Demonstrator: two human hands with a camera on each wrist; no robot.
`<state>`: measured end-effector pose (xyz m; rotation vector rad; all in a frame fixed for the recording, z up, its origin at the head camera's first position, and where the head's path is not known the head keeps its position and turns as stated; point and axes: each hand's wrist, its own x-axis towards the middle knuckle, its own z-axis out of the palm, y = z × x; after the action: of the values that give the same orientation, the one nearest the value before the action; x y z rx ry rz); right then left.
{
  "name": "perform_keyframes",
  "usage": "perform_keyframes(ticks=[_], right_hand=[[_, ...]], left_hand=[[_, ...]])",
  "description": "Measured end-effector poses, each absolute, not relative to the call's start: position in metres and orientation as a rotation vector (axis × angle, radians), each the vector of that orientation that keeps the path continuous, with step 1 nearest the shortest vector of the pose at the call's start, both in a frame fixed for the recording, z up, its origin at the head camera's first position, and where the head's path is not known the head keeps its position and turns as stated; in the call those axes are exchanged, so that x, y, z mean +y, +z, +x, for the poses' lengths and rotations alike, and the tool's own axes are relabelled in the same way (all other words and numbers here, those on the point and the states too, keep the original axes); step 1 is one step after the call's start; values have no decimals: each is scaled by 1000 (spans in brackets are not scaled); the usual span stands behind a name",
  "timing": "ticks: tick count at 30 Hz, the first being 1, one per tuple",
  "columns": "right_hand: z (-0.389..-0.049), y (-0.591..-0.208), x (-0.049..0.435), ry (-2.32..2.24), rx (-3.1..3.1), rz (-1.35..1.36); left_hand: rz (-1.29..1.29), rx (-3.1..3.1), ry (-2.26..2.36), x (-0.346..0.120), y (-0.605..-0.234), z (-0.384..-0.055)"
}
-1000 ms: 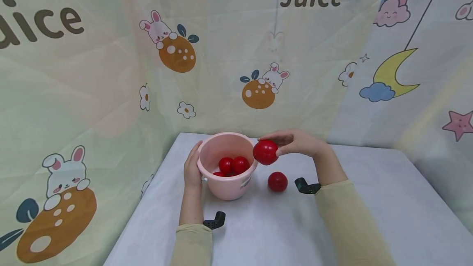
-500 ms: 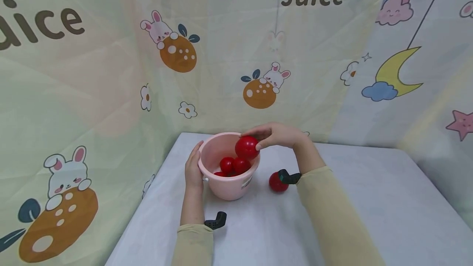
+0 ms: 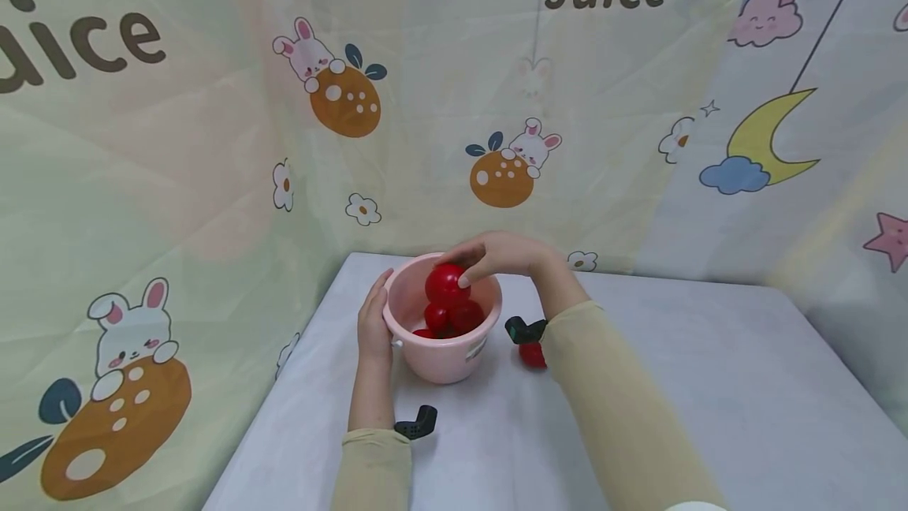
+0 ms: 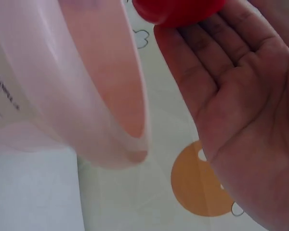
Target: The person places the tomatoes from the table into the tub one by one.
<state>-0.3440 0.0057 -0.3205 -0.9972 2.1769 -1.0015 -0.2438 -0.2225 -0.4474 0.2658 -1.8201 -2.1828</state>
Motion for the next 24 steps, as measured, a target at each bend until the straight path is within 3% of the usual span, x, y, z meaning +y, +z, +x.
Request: perform_keyframes(ticks=[14,24], right_hand=[[-333,-317,-46,-566,2309,-995],[-328,-324,-53,-615,2260,-835]], left_hand=[[286,-1848,-2165,-223,-446,-242],[279,-1842,-2177,-224,-447,-243]])
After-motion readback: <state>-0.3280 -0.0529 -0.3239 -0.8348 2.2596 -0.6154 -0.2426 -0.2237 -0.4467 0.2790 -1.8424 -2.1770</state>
